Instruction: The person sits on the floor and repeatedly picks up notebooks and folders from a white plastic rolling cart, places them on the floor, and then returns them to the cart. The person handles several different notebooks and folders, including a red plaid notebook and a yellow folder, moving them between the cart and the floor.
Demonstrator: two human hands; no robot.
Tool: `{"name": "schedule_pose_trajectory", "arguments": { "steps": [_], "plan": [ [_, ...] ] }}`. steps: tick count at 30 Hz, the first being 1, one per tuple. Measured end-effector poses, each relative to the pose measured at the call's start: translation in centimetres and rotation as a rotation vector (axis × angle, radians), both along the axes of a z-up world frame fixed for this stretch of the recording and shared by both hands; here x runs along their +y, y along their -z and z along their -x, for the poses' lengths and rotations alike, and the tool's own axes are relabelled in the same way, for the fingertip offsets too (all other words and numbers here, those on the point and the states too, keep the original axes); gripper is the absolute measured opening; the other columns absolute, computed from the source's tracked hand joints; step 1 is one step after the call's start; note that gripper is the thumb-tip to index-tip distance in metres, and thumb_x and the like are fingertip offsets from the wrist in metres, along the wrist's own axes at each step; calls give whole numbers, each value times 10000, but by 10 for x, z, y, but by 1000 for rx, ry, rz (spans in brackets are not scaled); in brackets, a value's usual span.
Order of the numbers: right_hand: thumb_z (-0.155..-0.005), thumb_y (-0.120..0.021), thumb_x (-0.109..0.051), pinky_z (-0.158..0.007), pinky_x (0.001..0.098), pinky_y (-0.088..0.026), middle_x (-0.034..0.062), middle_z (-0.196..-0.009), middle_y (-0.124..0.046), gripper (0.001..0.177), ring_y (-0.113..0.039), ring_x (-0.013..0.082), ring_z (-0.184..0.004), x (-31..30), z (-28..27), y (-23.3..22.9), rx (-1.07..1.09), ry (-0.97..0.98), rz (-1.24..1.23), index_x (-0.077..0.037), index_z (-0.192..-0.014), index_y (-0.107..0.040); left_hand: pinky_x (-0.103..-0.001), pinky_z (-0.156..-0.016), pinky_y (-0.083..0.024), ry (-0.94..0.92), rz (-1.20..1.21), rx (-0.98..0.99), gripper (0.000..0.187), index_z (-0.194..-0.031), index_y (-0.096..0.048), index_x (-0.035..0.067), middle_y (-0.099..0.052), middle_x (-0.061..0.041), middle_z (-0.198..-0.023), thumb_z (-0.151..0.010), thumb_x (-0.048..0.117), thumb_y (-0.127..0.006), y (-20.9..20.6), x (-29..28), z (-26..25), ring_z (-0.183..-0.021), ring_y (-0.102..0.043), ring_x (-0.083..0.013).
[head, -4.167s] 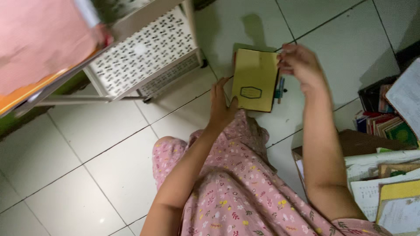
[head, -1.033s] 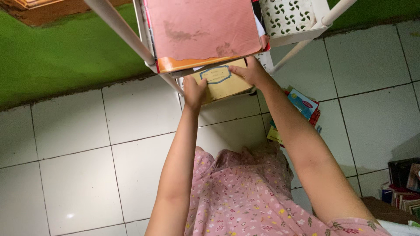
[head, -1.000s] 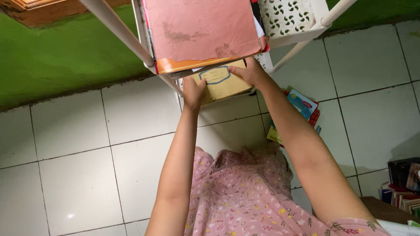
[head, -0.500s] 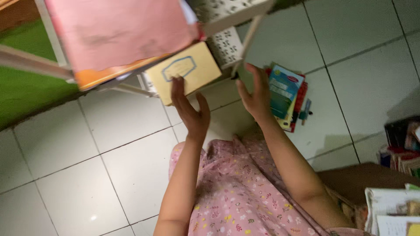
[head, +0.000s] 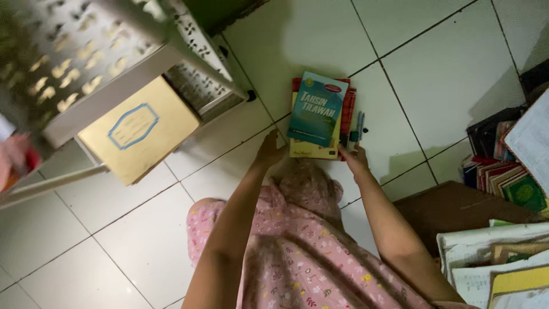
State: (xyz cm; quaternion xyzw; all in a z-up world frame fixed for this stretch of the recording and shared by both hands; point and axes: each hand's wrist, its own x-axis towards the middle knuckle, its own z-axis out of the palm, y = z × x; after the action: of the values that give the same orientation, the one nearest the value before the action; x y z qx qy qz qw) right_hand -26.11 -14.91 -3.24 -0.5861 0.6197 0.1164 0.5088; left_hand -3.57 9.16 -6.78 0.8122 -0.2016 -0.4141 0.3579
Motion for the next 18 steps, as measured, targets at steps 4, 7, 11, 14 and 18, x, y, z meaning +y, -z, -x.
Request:
{"name": "schedule_pose_trajectory", "arguments": {
  "steps": [4,7,11,14,18],
  "plan": [
    [-852,-753,-601,-995,425,-495,210,-1316,-668,885,-631,311,-1195,-10,9,25,-122,1,-136,43,-1426,-554,-415,-1011,-516,-204,-101,327,909,-1542,-279,-22,-543,-231,-1431,-882,418,-721,35,-34,3,-1248,-604,-327],
    [-821,-748,-537,-912,403,-532,129,-1213,-721,765,-679,251,-1076,-2,0,24,-203,20,-69,-9,-1359,-615,-421,-914,-553,-272,-1,466,711,-1394,-513,-62,-687,-239,-1276,-906,432,-666,44,-53,2,-1089,-702,-329],
    [-805,-811,-488,-843,388,-574,125,-1149,-723,726,-726,239,-975,3,-18,21,-123,125,-110,-5,-1300,-589,-440,-817,-577,-291,-92,428,595,-1286,-608,6,-700,-171,-1182,-874,429,-682,25,-80,4,-986,-720,-301],
    [-859,-747,-542,-841,372,-537,122,-1117,-752,676,-702,213,-961,10,-21,26,-136,82,-159,-10,-1271,-683,-426,-809,-579,-309,-190,403,593,-1280,-623,26,-710,-146,-1163,-826,383,-759,15,-91,6,-971,-716,-295],
    [-834,-744,-528,-811,378,-539,109,-1119,-739,678,-699,222,-957,13,-24,43,-221,220,-257,-40,-1295,-649,-412,-779,-596,-209,-283,359,581,-1246,-617,-6,-743,-181,-1086,-776,278,-806,26,-96,-2,-917,-749,-302]
  ]
}}
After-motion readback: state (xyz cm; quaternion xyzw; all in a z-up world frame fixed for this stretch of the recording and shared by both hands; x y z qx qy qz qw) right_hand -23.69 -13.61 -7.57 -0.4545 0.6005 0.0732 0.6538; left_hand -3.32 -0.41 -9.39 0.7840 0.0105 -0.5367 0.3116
